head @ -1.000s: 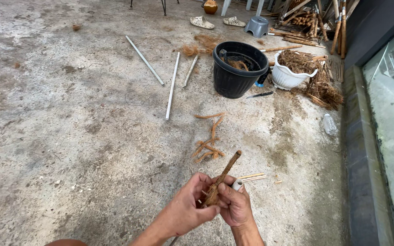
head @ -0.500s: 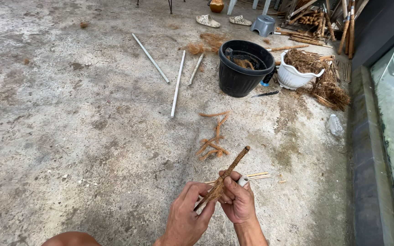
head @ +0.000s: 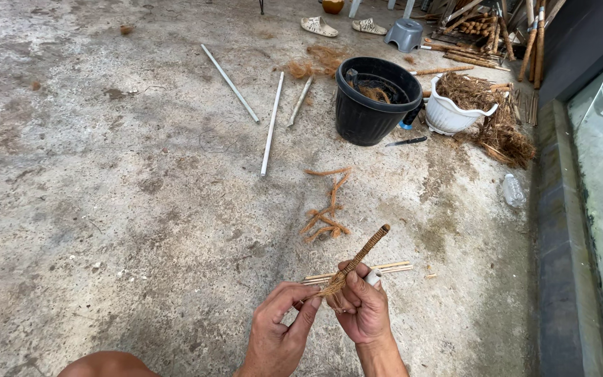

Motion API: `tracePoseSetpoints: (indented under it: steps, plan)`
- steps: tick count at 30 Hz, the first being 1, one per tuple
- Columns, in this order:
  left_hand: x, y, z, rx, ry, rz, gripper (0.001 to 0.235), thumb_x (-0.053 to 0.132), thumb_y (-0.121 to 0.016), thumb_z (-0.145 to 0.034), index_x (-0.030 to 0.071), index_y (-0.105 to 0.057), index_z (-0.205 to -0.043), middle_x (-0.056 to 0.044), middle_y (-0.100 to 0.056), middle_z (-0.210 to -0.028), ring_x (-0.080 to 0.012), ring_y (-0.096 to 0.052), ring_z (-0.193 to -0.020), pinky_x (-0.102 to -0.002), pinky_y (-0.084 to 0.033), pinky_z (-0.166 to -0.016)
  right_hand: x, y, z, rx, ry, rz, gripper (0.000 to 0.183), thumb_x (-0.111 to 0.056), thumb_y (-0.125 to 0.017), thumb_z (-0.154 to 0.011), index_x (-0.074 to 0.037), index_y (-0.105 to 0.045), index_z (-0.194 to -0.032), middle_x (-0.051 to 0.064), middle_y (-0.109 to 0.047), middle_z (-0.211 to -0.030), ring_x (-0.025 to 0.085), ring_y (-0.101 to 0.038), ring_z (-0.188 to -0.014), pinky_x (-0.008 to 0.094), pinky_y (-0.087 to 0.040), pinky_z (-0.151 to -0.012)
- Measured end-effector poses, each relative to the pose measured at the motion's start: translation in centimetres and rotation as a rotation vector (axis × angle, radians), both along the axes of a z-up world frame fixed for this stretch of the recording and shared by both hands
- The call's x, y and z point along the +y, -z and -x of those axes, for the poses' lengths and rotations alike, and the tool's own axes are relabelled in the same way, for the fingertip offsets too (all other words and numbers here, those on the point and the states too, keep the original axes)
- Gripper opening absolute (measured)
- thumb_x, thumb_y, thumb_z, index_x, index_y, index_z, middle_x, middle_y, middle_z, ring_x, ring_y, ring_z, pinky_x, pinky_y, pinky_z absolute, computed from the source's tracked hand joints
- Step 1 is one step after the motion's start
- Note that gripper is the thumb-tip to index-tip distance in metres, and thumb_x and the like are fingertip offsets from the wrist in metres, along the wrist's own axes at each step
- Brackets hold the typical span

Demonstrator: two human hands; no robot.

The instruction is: The person sits on a concrete floor and wraps a brown rope tightly around a thin stick held in their left hand. They use their right hand to coil the rope repeatedly along the length of the stick, creating a textured grip. The person occasionally pauses to adjust the tension or position of the rope.

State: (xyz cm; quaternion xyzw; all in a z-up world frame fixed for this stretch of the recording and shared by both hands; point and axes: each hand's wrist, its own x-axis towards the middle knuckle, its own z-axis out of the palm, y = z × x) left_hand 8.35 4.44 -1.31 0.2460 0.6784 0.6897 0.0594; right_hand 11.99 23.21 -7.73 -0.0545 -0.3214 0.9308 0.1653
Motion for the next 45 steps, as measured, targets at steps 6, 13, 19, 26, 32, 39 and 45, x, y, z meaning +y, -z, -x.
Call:
tracePoseSetpoints:
  steps: [6, 13, 19, 26, 32, 39, 45]
  plan:
    - [-0.1, 0.4, -0.1, 0.011, -0.052, 0.022, 0.015, 0.006, -0.074, -0.088, 0.003, -0.077, -0.102, -0.011, -0.075, -0.098, -0.0179, -0.077, -0.089, -0.031, -0.065, -0.073, -0.1, 0.0, 0.0, -0.01, 0.018, -0.005, 0.026, -0.018, -0.072, -0.093, 0.001, -0.067, -0.11, -0.007, -0.035, -0.05, 0.009, -0.03, -0.042, 0.029, -0.03, -0.047]
    - [-0.8, 1.5, -1.4, 0.269, -0.079, 0.129, 0.015, 0.007, -0.08, -0.081, 0.004, -0.076, -0.096, -0.01, -0.075, -0.095, -0.0211, -0.077, -0.095, -0.037, -0.063, -0.078, 0.3, 0.3, -0.1, -0.016, 0.058, 0.018, 0.024, -0.013, -0.073, -0.092, 0.003, -0.068, -0.109, -0.006, -0.04, -0.053, 0.007, -0.03, -0.043, 0.025, -0.025, -0.041]
    - [-1.5, 5.4, -2.0, 0.629, -0.298, 0.243, 0.04, 0.016, -0.082, -0.072, -0.004, -0.068, -0.104, -0.017, -0.068, -0.096, -0.0292, -0.068, -0.097, -0.046, -0.055, -0.086, 0.0, -0.3, 0.0, 0.009, 0.059, 0.02, 0.025, -0.013, -0.074, -0.091, 0.004, -0.068, -0.108, -0.006, -0.04, -0.051, 0.007, -0.029, -0.042, 0.025, -0.023, -0.041]
    - [1.3, 10.8, -6.1, -0.563, -0.116, 0.06, 0.03, 0.022, -0.081, -0.089, -0.003, -0.079, -0.106, -0.022, -0.073, -0.075, -0.0196, -0.057, -0.057, -0.03, -0.038, -0.049, -1.1, -0.5, 0.0, -0.012, 0.216, -0.168, 0.024, -0.012, -0.074, -0.092, 0.005, -0.068, -0.107, -0.006, -0.041, -0.054, 0.007, -0.03, -0.046, 0.028, -0.025, -0.046]
    - [2.9, 3.8, -2.7, -1.014, -0.125, -0.528, 0.037, 0.018, -0.078, -0.083, -0.01, -0.073, -0.106, -0.018, -0.078, -0.088, -0.0211, -0.07, -0.064, -0.035, -0.053, -0.045, -2.5, -0.6, -0.6, -0.064, 0.257, -0.279, 0.032, -0.009, -0.074, -0.091, 0.011, -0.066, -0.115, 0.005, -0.065, -0.075, 0.01, -0.052, -0.059, 0.031, -0.036, -0.053]
    - [2.8, 2.1, -1.4, -0.903, -0.212, -0.502, 0.034, 0.014, -0.079, -0.083, -0.004, -0.077, -0.112, -0.017, -0.076, -0.089, -0.017, -0.07, -0.066, -0.031, -0.055, -0.049, -3.2, -1.1, -0.3, -0.022, 0.197, -0.248, 0.031, -0.009, -0.074, -0.091, 0.012, -0.067, -0.113, -0.005, -0.045, -0.056, 0.006, -0.031, -0.047, 0.027, -0.024, -0.045]
    - [1.4, 0.1, -1.9, -0.452, -0.308, -0.035, 0.024, 0.019, -0.075, -0.088, 0.008, -0.082, -0.108, -0.007, -0.083, -0.106, -0.0177, -0.064, -0.075, -0.033, -0.05, -0.058, -3.4, -1.0, -0.2, -0.053, 0.196, -0.246, 0.031, -0.012, -0.074, -0.091, 0.01, -0.068, -0.111, -0.005, -0.043, -0.055, 0.007, -0.031, -0.046, 0.027, -0.025, -0.044]
